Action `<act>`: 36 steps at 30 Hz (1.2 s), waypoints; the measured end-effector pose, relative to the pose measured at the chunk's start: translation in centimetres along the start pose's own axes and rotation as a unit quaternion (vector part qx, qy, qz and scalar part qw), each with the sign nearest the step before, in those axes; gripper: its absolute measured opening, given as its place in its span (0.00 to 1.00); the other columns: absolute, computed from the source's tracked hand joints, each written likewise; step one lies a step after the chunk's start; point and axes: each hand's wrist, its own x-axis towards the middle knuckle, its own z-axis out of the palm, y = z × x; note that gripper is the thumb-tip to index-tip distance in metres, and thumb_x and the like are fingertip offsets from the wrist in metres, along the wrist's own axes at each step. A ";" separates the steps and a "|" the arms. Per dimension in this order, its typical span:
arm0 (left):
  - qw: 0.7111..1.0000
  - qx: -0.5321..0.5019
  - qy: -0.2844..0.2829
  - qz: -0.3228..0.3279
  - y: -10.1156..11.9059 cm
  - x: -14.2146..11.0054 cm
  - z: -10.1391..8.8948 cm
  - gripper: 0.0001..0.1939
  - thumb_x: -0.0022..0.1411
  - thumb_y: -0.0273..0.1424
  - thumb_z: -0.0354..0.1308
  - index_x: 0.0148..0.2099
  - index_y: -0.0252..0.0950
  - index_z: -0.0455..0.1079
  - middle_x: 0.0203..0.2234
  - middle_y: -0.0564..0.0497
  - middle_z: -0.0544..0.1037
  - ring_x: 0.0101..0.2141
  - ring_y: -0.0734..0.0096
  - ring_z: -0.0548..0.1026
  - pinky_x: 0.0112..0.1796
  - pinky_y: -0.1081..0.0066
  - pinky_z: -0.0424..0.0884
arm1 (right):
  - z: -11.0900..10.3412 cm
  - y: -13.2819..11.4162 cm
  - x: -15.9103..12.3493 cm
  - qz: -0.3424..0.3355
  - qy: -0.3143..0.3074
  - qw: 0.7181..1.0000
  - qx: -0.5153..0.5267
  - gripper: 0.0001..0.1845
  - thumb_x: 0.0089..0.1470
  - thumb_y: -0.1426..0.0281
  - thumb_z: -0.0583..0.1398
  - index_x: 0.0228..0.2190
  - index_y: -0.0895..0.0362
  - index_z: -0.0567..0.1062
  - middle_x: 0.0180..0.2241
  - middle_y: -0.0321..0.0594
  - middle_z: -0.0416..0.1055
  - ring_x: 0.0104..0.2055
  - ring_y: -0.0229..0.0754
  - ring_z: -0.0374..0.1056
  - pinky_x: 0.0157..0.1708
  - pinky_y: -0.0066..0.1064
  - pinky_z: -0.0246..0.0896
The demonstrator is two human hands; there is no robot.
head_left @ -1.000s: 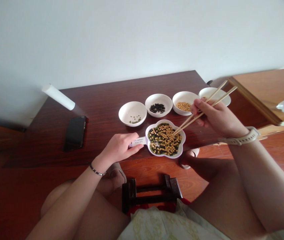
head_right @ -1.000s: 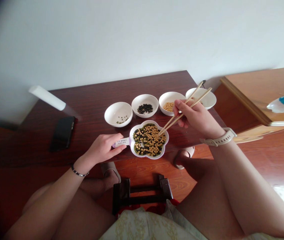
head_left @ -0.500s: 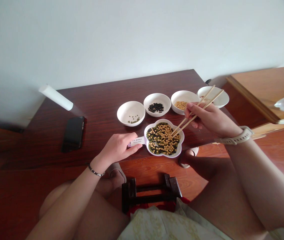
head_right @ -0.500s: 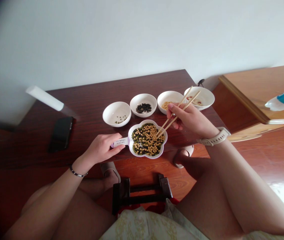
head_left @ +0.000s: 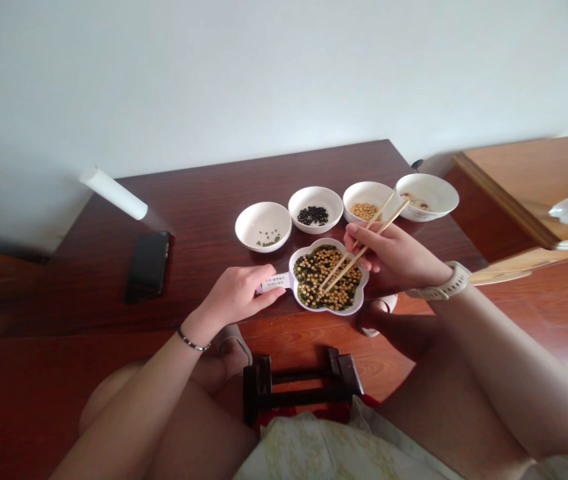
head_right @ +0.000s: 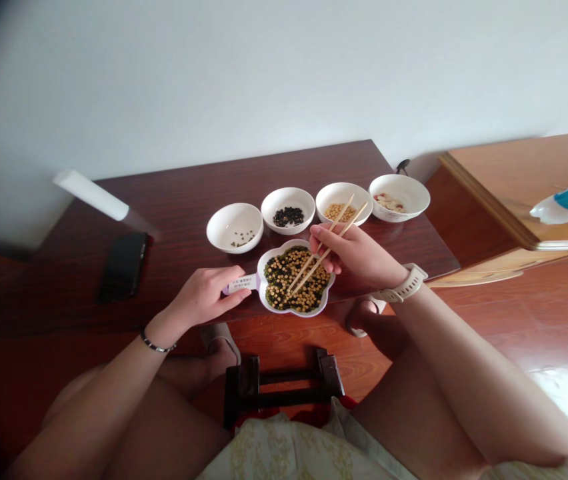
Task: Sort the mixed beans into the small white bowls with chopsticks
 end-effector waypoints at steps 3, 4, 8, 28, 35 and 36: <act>1.000 0.003 0.000 -0.001 0.0 0.0 0.0 0.17 0.75 0.46 0.53 0.37 0.39 0.65 0.28 0.53 0.75 0.28 0.69 0.72 0.30 0.69 0.57 | 0.3 -0.1 -0.1 -0.002 -0.029 1.000 -0.008 0.25 0.70 0.50 0.56 0.30 0.55 0.76 0.18 0.36 0.67 0.18 0.34 0.59 0.19 0.26 0.55; 1.000 0.004 0.001 -0.001 0.0 0.0 0.0 0.17 0.75 0.46 0.53 0.37 0.39 0.65 0.28 0.53 0.75 0.28 0.69 0.72 0.30 0.69 0.57 | 0.4 -0.1 -0.1 -0.002 -0.037 0.999 -0.006 0.25 0.69 0.50 0.56 0.30 0.55 0.76 0.18 0.36 0.67 0.19 0.35 0.59 0.19 0.26 0.56; 1.000 0.006 -0.002 -0.003 0.1 0.0 0.0 0.17 0.75 0.46 0.53 0.37 0.39 0.65 0.29 0.53 0.75 0.28 0.69 0.72 0.30 0.69 0.57 | 1.0 -0.1 -0.2 0.002 -0.051 0.999 0.015 0.24 0.68 0.49 0.57 0.31 0.55 0.75 0.19 0.35 0.68 0.19 0.36 0.60 0.20 0.28 0.57; 1.000 0.013 -0.002 0.000 0.1 0.0 0.0 0.18 0.75 0.46 0.52 0.38 0.38 0.64 0.29 0.53 0.76 0.28 0.69 0.72 0.30 0.69 0.56 | 0.9 -0.1 0.2 0.008 -0.071 0.997 0.026 0.24 0.69 0.51 0.57 0.33 0.57 0.76 0.23 0.37 0.70 0.22 0.36 0.65 0.22 0.27 0.61; 1.000 0.011 -0.003 -0.001 0.2 0.0 -0.2 0.18 0.75 0.46 0.52 0.37 0.38 0.64 0.29 0.53 0.76 0.28 0.70 0.72 0.29 0.70 0.56 | 1.0 0.3 0.3 0.003 -0.065 0.998 0.023 0.24 0.69 0.50 0.57 0.34 0.57 0.77 0.22 0.37 0.70 0.22 0.36 0.65 0.22 0.26 0.61; 1.000 0.011 -0.002 -0.001 0.2 0.0 -0.2 0.18 0.75 0.46 0.52 0.37 0.38 0.64 0.29 0.53 0.76 0.28 0.70 0.72 0.29 0.70 0.56 | 1.1 0.3 0.3 0.001 -0.066 0.997 0.026 0.24 0.69 0.50 0.57 0.34 0.57 0.77 0.22 0.37 0.70 0.22 0.36 0.65 0.22 0.26 0.61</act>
